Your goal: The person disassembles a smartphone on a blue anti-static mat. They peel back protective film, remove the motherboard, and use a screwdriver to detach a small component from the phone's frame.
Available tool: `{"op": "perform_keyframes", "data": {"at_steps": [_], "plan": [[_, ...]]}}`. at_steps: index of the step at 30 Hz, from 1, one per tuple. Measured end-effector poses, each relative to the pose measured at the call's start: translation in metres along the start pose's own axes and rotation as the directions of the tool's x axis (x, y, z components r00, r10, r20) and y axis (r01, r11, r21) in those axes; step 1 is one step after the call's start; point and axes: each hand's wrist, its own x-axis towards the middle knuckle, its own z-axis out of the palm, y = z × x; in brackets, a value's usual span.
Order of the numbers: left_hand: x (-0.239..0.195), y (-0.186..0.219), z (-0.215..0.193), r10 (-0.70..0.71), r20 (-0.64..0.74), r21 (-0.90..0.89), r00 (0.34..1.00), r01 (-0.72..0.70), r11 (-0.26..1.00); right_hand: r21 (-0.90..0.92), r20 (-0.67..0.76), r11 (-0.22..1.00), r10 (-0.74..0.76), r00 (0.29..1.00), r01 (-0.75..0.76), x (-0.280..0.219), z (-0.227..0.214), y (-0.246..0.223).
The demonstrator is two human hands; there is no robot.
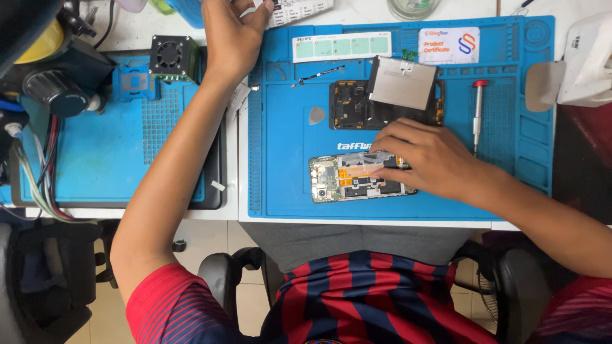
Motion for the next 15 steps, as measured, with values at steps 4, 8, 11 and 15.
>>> {"op": "perform_keyframes", "data": {"at_steps": [4, 8, 11, 15], "plan": [[0.007, 0.003, 0.013, 0.033, -0.008, -0.050, 0.999, -0.033, 0.998, 0.011, -0.014, 1.000, -0.017, 1.000, 0.017, 0.000, 0.000, 0.000], [0.010, 0.014, 0.024, 0.074, -0.037, 0.080, 0.997, -0.071, 0.994, 0.013, -0.006, 1.000, -0.024, 1.000, 0.024, -0.001, 0.001, 0.001], [0.012, 0.017, 0.028, 0.089, -0.071, 0.227, 0.993, -0.071, 0.971, 0.011, -0.007, 0.999, -0.031, 0.999, 0.032, -0.001, 0.002, 0.002], [0.015, 0.005, 0.030, -0.076, 0.042, -0.063, 0.996, 0.078, 0.995, 0.019, -0.007, 0.999, -0.029, 1.000, 0.029, 0.002, -0.001, -0.002]]}}
